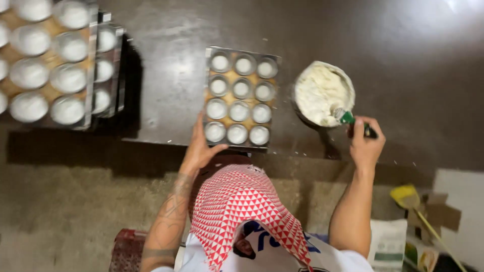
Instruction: The person applies a white substance to the individual molds of muffin tins using a brush and then stacks the trays on a surface.
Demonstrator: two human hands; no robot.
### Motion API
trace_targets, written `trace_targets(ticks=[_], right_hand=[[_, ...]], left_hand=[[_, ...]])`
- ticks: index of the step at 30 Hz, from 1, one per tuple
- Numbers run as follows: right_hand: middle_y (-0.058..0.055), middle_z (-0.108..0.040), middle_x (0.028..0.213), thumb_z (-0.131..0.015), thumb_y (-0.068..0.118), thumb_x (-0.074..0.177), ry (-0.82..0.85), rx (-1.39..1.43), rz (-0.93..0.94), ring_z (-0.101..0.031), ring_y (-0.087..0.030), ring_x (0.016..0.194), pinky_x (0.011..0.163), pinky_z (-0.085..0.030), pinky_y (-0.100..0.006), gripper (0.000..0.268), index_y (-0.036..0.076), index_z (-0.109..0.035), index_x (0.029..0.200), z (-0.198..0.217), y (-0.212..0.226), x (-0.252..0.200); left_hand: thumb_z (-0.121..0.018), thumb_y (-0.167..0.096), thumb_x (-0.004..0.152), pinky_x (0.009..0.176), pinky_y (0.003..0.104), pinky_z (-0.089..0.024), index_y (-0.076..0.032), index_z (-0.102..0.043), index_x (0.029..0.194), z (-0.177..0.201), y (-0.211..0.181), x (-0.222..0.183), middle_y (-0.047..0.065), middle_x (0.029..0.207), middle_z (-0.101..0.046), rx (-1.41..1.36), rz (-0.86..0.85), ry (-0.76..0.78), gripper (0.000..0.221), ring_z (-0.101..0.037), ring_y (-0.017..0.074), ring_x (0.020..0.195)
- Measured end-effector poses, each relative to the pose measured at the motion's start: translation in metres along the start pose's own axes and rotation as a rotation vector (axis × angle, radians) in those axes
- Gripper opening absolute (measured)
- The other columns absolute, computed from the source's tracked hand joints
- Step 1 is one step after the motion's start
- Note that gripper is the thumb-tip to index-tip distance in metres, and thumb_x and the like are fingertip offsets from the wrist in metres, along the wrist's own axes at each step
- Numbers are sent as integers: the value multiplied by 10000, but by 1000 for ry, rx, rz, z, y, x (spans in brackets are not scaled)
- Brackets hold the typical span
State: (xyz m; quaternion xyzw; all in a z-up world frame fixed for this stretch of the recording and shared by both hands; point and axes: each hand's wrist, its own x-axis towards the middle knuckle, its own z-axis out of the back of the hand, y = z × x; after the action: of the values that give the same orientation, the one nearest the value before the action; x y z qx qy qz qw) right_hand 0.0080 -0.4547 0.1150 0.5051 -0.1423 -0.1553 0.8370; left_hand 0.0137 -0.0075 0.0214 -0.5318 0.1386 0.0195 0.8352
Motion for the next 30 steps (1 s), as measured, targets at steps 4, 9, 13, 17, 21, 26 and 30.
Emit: trace_targets(ticks=[4, 9, 13, 17, 21, 26, 30], right_hand=[[-10, -714, 822, -641, 185, 1058, -26, -93, -101, -660, -89, 720, 662, -534, -238, 185, 7, -687, 1033, 10, -35, 31], [-89, -651, 761, -693, 203, 1068, -66, -285, -215, -578, -126, 649, 600, -473, -292, 201, 3, -711, 1058, -27, -85, 44], [-61, -706, 810, -632, 172, 1068, -88, 346, -296, -641, -119, 664, 603, -522, -283, 129, 47, -664, 1061, -20, -50, 28], [-87, -735, 982, -661, 110, 1057, 310, -61, 184, -688, -156, 871, 792, -541, -304, 141, 65, -711, 1181, -21, 46, 10], [-113, -735, 1041, -734, 114, 887, 672, -429, 702, -689, -277, 952, 818, -544, -395, 315, 102, -717, 1201, -55, 128, 23], [-115, -715, 958, -702, 94, 785, 929, -732, 754, -666, -346, 948, 764, -539, -456, 268, 115, -730, 1051, -132, 127, 57], [-176, -694, 901, -588, 225, 1050, 563, -266, 83, -684, -334, 845, 780, -561, -432, 211, 33, -675, 1044, -207, 62, 69]], left_hand=[[-949, -298, 683, 1217, 447, -294, 15, -34, 1608, 0, 1, -2, 300, 1634, -248, 2, -34, -6, 1338, -293, 417, 1510], [-937, -301, 682, 1210, 445, -303, 2, -22, 1615, 1, -2, -4, 295, 1636, -244, 29, -14, 6, 1341, -294, 417, 1512], [-939, -314, 682, 1204, 444, -311, -2, -16, 1613, 2, -5, -4, 296, 1625, -256, 21, 8, -3, 1348, -309, 416, 1502], [-934, -320, 678, 1204, 442, -329, -13, -21, 1623, 3, -5, -4, 295, 1606, -287, -8, 30, 7, 1349, -340, 407, 1490], [-943, -305, 669, 1195, 455, -327, -14, -15, 1618, 4, -6, -2, 302, 1594, -284, -8, 15, 9, 1359, -333, 417, 1481], [-946, -290, 669, 1194, 456, -328, -16, -32, 1612, 4, -5, -3, 299, 1594, -294, -10, 2, 10, 1342, -341, 420, 1476], [-939, -280, 685, 1201, 458, -322, -5, -38, 1616, 3, -2, -2, 300, 1613, -280, -30, -27, -3, 1324, -329, 425, 1490]])
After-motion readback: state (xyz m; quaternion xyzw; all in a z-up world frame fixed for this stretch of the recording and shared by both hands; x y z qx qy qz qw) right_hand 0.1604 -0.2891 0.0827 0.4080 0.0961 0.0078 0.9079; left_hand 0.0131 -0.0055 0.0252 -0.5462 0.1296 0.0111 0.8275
